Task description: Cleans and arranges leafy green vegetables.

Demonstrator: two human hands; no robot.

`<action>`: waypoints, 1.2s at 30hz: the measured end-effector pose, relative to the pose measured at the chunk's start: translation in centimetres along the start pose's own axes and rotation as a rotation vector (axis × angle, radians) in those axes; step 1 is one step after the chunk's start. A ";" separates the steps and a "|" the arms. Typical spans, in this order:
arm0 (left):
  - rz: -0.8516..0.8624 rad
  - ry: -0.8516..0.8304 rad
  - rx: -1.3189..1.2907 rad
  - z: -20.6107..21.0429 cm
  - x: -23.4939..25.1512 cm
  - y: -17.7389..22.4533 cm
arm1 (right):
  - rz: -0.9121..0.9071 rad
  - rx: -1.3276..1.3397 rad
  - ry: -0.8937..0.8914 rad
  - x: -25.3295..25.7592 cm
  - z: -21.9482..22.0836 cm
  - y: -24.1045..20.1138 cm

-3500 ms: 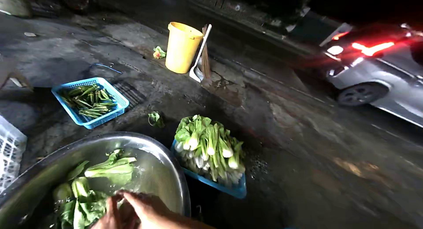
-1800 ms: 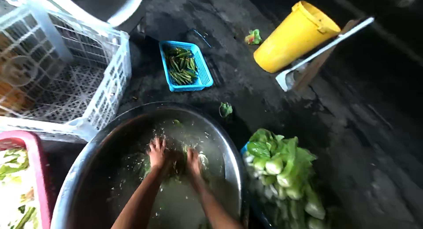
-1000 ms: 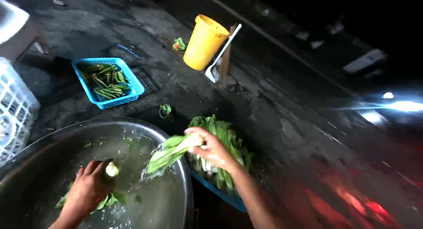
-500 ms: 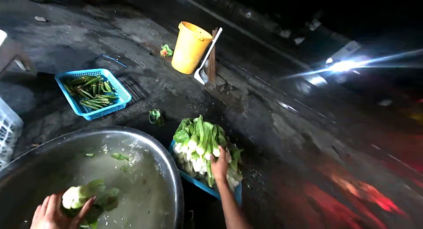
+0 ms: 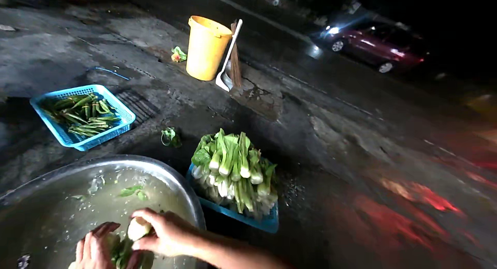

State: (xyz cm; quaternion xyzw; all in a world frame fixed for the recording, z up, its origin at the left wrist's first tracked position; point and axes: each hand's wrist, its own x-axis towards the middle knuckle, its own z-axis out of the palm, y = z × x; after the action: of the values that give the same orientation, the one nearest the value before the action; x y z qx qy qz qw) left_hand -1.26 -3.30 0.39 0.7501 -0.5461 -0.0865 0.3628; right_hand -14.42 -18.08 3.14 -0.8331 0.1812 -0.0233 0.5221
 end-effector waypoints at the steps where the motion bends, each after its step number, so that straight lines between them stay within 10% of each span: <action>1: 0.016 0.008 -0.035 -0.1 0.2 0.6 | -0.007 0.011 0.023 -0.7 -1.7 0.5; 9: 0.042 0.148 -0.039 0.9 11.0 6.2 | -0.022 -0.101 0.625 -12.2 -20.7 -0.3; 15: 0.384 0.345 -0.207 8.5 19.7 15.6 | 0.088 -0.436 1.165 -18.0 -24.9 4.1; 24: 0.206 -0.592 -0.152 25.3 15.8 16.7 | 0.906 -0.504 0.449 -14.6 -18.2 12.5; 32: 0.247 -0.093 -0.237 19.7 11.9 11.4 | 0.901 -0.486 0.512 -14.9 -20.1 11.0; 36: 0.111 0.097 -0.104 15.2 11.1 4.8 | 0.540 -0.691 0.805 -12.6 -19.4 9.1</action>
State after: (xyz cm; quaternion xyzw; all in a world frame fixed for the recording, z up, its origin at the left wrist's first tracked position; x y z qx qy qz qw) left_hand -8.58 -20.62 -4.55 0.7022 -0.5634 -0.0581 0.4314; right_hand -33.11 -34.26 5.88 -0.8049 0.5674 -0.1433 0.0986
